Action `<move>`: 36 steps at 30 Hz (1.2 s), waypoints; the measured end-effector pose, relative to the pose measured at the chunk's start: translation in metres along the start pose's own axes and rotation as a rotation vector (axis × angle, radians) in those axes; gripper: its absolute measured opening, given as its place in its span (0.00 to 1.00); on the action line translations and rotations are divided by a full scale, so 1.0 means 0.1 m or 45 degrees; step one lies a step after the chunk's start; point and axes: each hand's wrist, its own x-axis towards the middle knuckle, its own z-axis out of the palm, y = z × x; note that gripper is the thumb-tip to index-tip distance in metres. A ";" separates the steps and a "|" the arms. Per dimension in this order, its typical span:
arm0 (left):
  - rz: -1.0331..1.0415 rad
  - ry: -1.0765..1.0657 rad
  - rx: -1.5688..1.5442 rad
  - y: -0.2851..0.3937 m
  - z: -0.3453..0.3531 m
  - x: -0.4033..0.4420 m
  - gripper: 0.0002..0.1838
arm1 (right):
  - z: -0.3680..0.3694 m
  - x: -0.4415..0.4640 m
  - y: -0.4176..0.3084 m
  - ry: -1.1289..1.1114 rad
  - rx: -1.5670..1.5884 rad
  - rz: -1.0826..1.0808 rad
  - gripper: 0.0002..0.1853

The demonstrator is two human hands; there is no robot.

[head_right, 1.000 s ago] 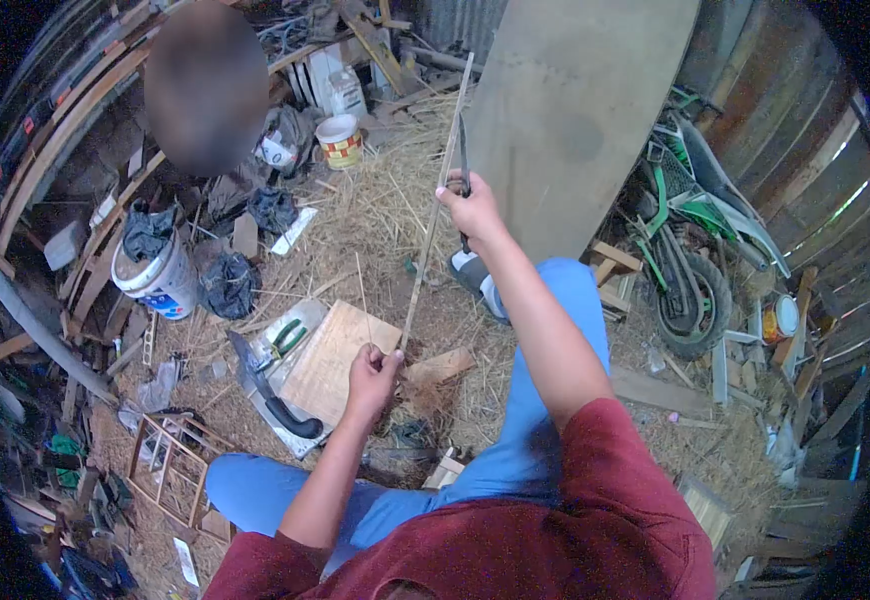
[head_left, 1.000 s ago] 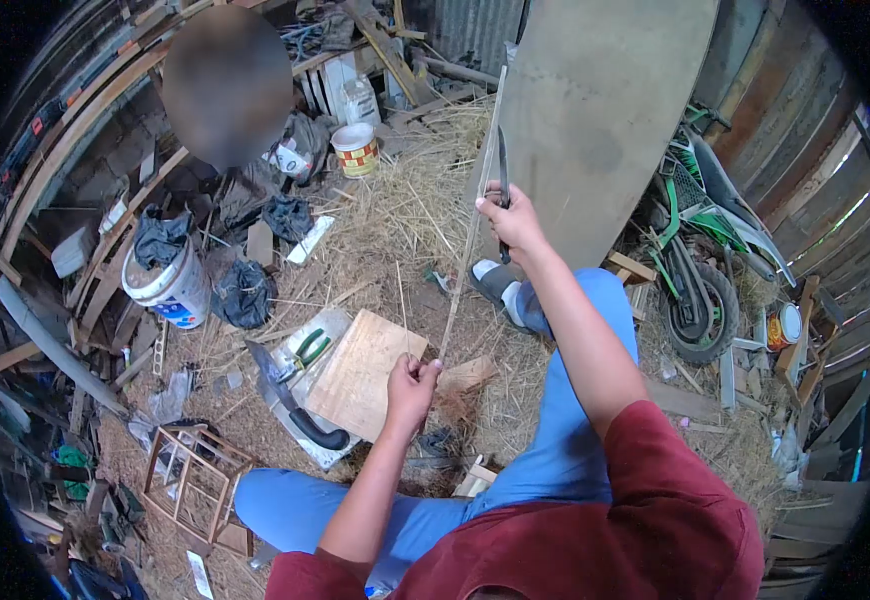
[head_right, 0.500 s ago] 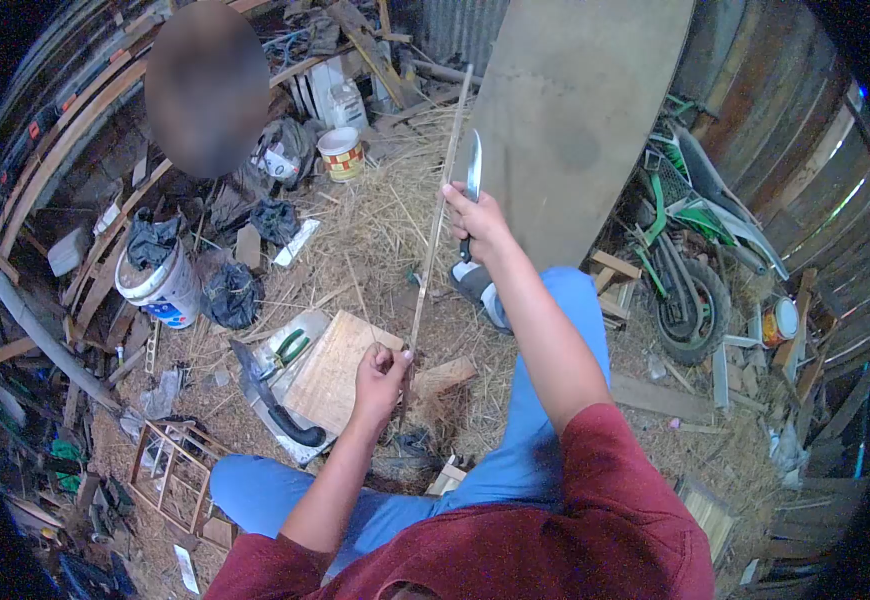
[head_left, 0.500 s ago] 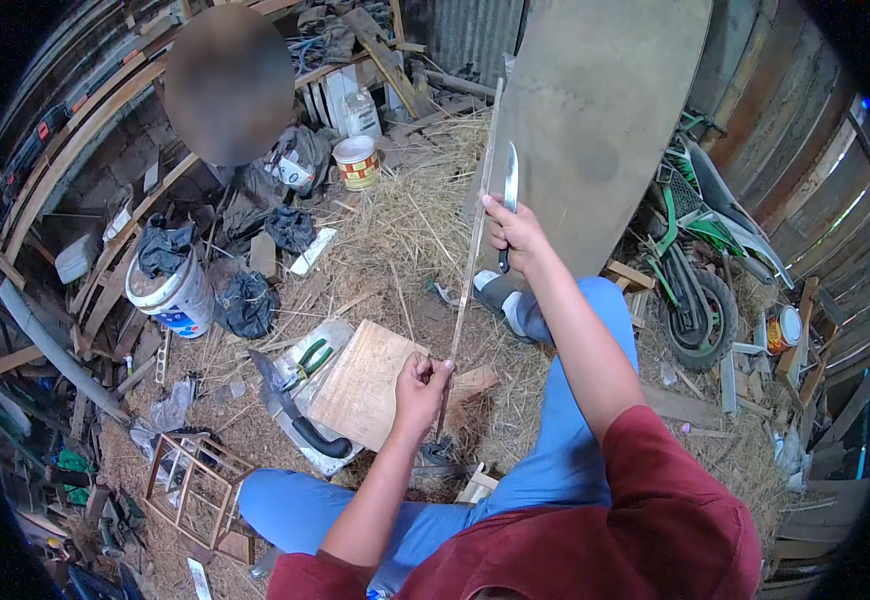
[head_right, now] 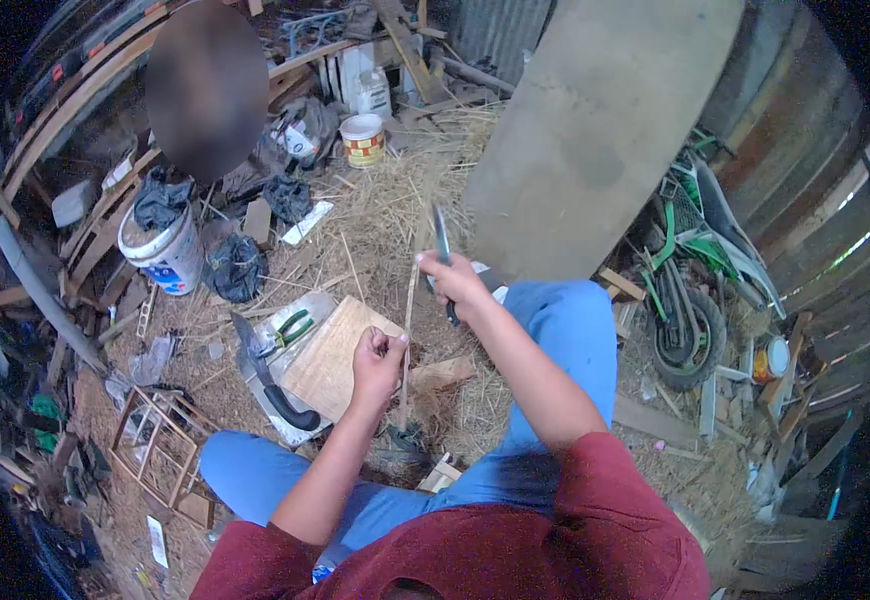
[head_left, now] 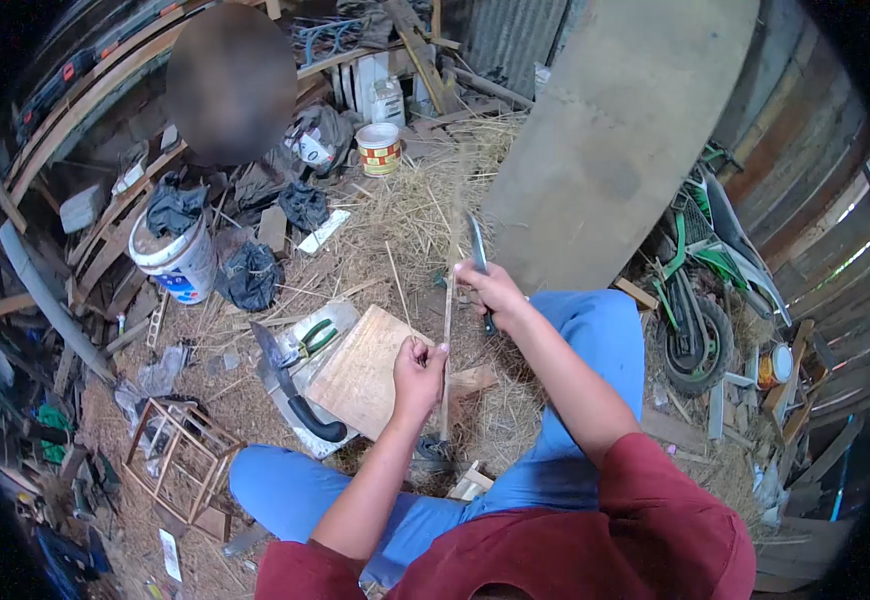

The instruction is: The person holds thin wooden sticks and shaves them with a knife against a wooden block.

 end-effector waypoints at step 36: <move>-0.357 0.248 0.948 -1.13 -1.36 -0.13 0.12 | -0.14 1.15 1.18 0.166 -0.908 -0.048 0.11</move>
